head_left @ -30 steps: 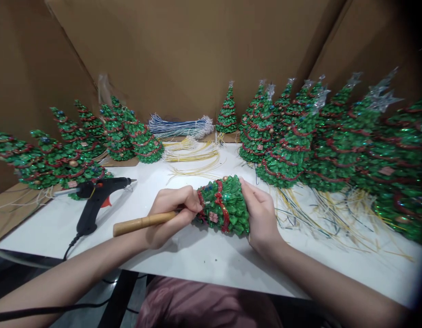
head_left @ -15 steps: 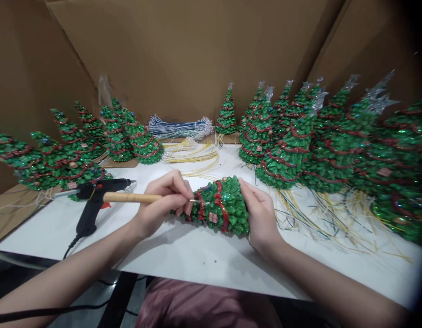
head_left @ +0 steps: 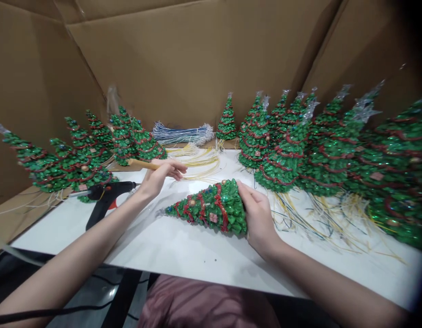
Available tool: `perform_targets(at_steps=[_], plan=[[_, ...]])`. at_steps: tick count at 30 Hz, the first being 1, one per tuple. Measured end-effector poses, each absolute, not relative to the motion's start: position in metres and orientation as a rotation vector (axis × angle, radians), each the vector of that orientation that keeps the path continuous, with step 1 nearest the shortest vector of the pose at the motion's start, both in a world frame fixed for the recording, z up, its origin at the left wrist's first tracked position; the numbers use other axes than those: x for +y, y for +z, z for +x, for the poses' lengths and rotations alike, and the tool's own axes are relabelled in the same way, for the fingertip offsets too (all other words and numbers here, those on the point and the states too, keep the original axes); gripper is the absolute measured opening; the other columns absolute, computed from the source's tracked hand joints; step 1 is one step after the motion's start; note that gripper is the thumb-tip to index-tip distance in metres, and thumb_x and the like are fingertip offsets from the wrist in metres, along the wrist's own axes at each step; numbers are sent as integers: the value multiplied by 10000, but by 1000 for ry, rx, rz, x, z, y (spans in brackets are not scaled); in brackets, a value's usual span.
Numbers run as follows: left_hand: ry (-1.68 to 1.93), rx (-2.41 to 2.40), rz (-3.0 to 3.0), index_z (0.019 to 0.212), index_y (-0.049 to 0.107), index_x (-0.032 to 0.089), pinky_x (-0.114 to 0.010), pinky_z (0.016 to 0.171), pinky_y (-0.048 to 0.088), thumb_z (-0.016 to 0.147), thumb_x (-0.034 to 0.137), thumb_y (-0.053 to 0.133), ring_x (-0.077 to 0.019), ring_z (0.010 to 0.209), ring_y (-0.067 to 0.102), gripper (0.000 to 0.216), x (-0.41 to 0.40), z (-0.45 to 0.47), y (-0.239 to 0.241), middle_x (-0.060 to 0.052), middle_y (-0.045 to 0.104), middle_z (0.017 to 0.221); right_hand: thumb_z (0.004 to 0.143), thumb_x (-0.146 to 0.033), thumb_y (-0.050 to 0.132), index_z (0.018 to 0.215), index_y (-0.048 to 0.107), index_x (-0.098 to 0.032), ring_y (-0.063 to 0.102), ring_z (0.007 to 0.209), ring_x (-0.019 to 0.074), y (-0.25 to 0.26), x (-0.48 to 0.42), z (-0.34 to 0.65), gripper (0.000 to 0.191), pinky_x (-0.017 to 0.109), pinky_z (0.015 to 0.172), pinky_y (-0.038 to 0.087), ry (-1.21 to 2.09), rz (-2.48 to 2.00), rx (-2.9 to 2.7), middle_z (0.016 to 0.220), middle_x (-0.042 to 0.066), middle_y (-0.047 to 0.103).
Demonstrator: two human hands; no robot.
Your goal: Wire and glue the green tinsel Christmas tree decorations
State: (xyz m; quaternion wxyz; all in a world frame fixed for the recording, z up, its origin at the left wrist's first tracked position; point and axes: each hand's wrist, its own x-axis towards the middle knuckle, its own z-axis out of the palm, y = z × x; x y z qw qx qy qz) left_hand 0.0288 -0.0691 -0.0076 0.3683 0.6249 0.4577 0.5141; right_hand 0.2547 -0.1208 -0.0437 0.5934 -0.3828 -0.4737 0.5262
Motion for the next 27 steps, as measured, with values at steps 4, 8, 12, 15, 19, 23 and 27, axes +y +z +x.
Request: perform_targets(at_steps=[4,8,12,15,19,23,27], plan=[[1276,1259,1709,754,725,95,-279,606,494,668,208,450,-154,629,577,310,-68,26,-8,-69,687,741,826,-429,557,548,408,-196,280,539,111,-44,-120,255,392,265,536,230,1220,-889,-1100,551,-50,313],[1246,1298,1807,866,728,115,-265,597,458,678,179,443,-145,661,541,347,-67,25,-7,-52,673,785,818,-433,565,537,433,-195,287,529,110,-44,-120,255,391,265,527,234,1205,-891,-1107,540,-50,335],[1262,1334,1958,783,734,136,-317,730,466,669,161,425,-201,841,551,331,-67,25,-5,-61,660,825,818,-438,563,541,465,-192,312,523,109,-43,-121,255,383,263,521,248,1196,-897,-1114,533,-48,368],[1361,1299,2027,768,730,164,-310,733,478,660,163,455,-204,900,534,295,-65,27,-3,-64,601,943,809,-444,571,539,478,-192,330,517,109,-42,-120,255,381,261,517,265,1190,-897,-1103,529,-45,387],[1394,1294,2145,961,690,178,-264,590,458,794,234,463,-127,711,525,288,-58,31,0,-67,522,1035,776,-475,596,529,468,-194,351,525,117,-42,-119,256,395,258,517,287,1190,-910,-1065,522,-40,395],[1173,1591,2358,1013,656,186,-325,808,438,847,276,484,-182,907,521,255,-44,32,-5,-67,498,985,776,-480,597,512,412,-193,309,507,103,-40,-118,254,431,252,493,254,1227,-895,-1011,516,-51,336],[810,1666,2399,1037,604,187,-340,812,428,791,365,596,-210,924,530,304,-28,33,-16,-59,549,965,750,-479,620,487,373,-195,275,475,94,-36,-118,253,459,256,470,224,1243,-885,-967,494,-59,309]])
